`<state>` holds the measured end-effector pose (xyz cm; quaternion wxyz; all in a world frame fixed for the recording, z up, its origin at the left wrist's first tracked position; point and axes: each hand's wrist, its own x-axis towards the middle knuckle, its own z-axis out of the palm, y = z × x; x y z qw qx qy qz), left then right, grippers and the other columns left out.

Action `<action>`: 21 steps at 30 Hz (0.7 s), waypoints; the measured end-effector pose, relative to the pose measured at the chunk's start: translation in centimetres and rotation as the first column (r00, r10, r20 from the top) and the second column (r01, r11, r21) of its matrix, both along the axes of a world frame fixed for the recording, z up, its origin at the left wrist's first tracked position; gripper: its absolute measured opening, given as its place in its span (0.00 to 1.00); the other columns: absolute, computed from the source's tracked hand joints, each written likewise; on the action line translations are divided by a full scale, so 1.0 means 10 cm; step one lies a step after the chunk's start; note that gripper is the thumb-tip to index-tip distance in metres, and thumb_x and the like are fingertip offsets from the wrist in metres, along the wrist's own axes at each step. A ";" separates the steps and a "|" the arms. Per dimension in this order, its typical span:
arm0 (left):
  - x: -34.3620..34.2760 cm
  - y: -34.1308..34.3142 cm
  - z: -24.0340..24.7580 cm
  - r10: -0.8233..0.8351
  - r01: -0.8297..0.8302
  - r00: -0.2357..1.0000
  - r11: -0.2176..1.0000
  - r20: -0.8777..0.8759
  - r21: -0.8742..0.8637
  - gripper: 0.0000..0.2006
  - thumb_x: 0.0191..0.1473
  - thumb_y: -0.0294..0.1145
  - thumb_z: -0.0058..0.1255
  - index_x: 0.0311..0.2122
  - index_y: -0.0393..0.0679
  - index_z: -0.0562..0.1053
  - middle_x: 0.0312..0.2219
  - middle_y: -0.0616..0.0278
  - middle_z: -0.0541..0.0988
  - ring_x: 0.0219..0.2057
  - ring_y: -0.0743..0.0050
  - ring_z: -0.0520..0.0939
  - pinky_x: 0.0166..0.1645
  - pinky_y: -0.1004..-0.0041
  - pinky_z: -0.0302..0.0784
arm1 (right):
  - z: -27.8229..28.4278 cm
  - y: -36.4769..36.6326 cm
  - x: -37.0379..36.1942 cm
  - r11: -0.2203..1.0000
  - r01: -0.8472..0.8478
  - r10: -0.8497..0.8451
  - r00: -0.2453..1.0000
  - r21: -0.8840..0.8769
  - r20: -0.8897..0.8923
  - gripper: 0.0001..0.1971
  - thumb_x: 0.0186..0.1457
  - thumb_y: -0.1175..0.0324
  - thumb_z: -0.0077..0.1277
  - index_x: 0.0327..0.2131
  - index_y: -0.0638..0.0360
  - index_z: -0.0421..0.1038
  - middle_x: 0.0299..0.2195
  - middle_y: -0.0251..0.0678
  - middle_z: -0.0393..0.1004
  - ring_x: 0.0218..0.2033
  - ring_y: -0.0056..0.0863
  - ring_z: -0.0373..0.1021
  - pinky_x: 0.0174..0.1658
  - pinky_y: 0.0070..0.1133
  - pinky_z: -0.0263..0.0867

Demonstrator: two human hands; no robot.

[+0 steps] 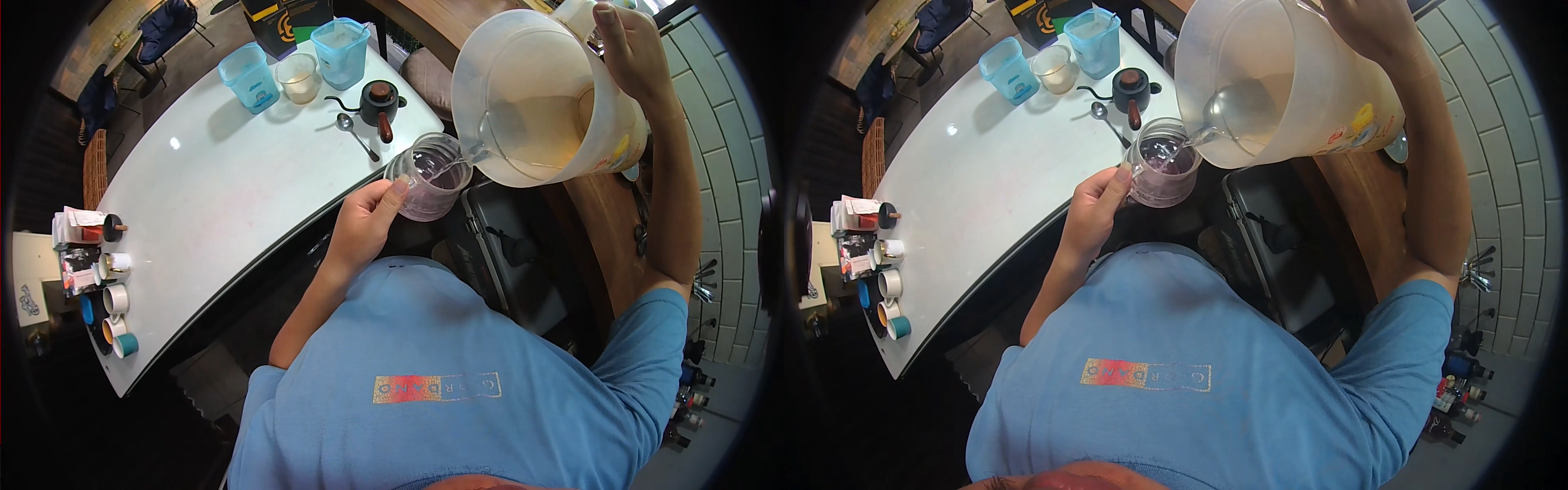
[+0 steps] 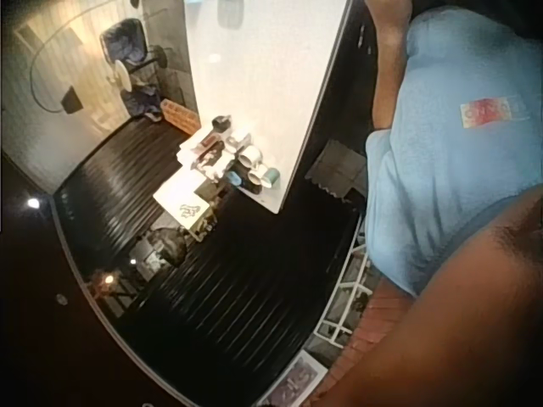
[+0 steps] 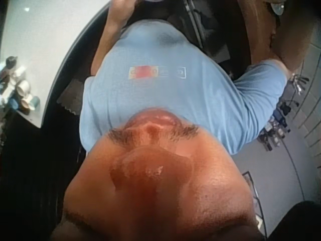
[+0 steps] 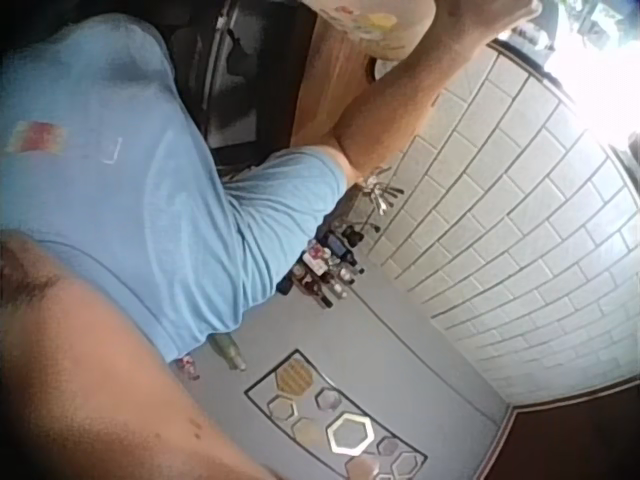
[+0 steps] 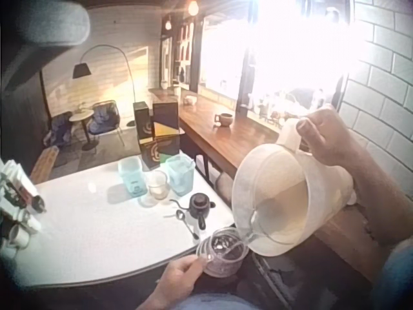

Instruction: The person pours liquid from a kettle into a container, transfers it to a glass, adds a spoonful of purple powder, stirs it, and pours more liquid from a large pitcher into the glass.

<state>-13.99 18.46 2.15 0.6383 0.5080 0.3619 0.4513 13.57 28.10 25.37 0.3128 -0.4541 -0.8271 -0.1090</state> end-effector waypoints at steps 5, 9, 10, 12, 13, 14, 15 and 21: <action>0.02 0.00 0.01 0.027 -0.027 1.000 1.000 0.001 0.014 0.18 0.61 0.42 0.42 0.27 0.38 0.72 0.19 0.77 0.64 0.22 0.90 0.59 0.27 0.83 0.55 | 0.06 0.01 -0.01 1.000 0.003 -0.003 0.999 -0.016 0.043 0.33 0.58 0.44 0.34 0.11 0.64 0.62 0.07 0.31 0.56 0.11 0.19 0.54 0.15 0.24 0.51; 0.00 0.02 -0.02 -0.009 0.009 1.000 1.000 -0.018 -0.015 0.17 0.61 0.40 0.41 0.32 0.36 0.74 0.21 0.75 0.69 0.24 0.90 0.62 0.31 0.83 0.58 | -0.01 0.10 0.10 0.999 -0.026 0.023 0.998 0.043 0.051 0.33 0.57 0.44 0.34 0.11 0.64 0.61 0.07 0.31 0.56 0.11 0.20 0.54 0.15 0.25 0.51; 0.01 0.02 -0.02 -0.006 0.005 1.000 1.000 -0.019 -0.015 0.17 0.61 0.40 0.41 0.32 0.36 0.74 0.21 0.75 0.69 0.24 0.90 0.62 0.31 0.83 0.58 | -0.01 0.09 0.07 0.999 -0.029 0.026 0.998 0.044 0.051 0.33 0.57 0.44 0.34 0.11 0.64 0.61 0.07 0.31 0.56 0.11 0.20 0.54 0.15 0.25 0.51; 0.04 0.03 -0.01 0.047 -0.046 0.999 0.999 -0.003 0.018 0.20 0.60 0.45 0.43 0.23 0.39 0.70 0.16 0.78 0.60 0.21 0.91 0.56 0.24 0.83 0.53 | -0.01 0.06 -0.01 1.000 -0.013 0.012 1.000 0.010 0.022 0.33 0.57 0.44 0.35 0.12 0.65 0.61 0.07 0.36 0.56 0.11 0.25 0.55 0.17 0.28 0.52; 0.06 0.02 0.01 0.046 -0.046 0.999 0.999 -0.003 0.022 0.20 0.60 0.45 0.43 0.23 0.39 0.70 0.16 0.78 0.60 0.21 0.91 0.56 0.24 0.83 0.53 | 0.00 0.07 0.02 1.000 -0.012 0.012 1.000 0.014 0.022 0.33 0.57 0.44 0.35 0.12 0.65 0.61 0.07 0.36 0.56 0.11 0.25 0.55 0.17 0.28 0.52; 0.07 0.02 0.04 0.056 -0.056 0.998 0.998 -0.002 0.019 0.20 0.60 0.45 0.43 0.23 0.39 0.70 0.16 0.78 0.60 0.20 0.91 0.56 0.24 0.83 0.52 | 0.00 0.10 0.08 1.000 -0.017 0.017 0.999 0.006 0.037 0.32 0.58 0.45 0.34 0.13 0.65 0.61 0.08 0.35 0.56 0.12 0.24 0.54 0.17 0.27 0.52; 0.08 0.02 0.06 0.065 -0.065 0.998 0.998 -0.001 0.017 0.20 0.60 0.45 0.43 0.22 0.39 0.69 0.16 0.78 0.59 0.20 0.91 0.55 0.24 0.82 0.52 | -0.01 0.14 0.16 1.000 -0.021 0.021 0.998 -0.002 0.053 0.32 0.58 0.45 0.34 0.14 0.65 0.60 0.09 0.35 0.56 0.12 0.23 0.54 0.18 0.26 0.52; 0.06 0.06 -0.02 0.045 -0.044 0.999 0.999 -0.012 0.020 0.20 0.60 0.43 0.43 0.21 0.40 0.68 0.16 0.78 0.59 0.20 0.91 0.56 0.24 0.82 0.53 | -0.06 0.22 0.17 0.995 -0.076 0.080 0.995 -0.058 0.060 0.31 0.60 0.44 0.34 0.16 0.65 0.60 0.10 0.33 0.55 0.14 0.20 0.53 0.19 0.24 0.51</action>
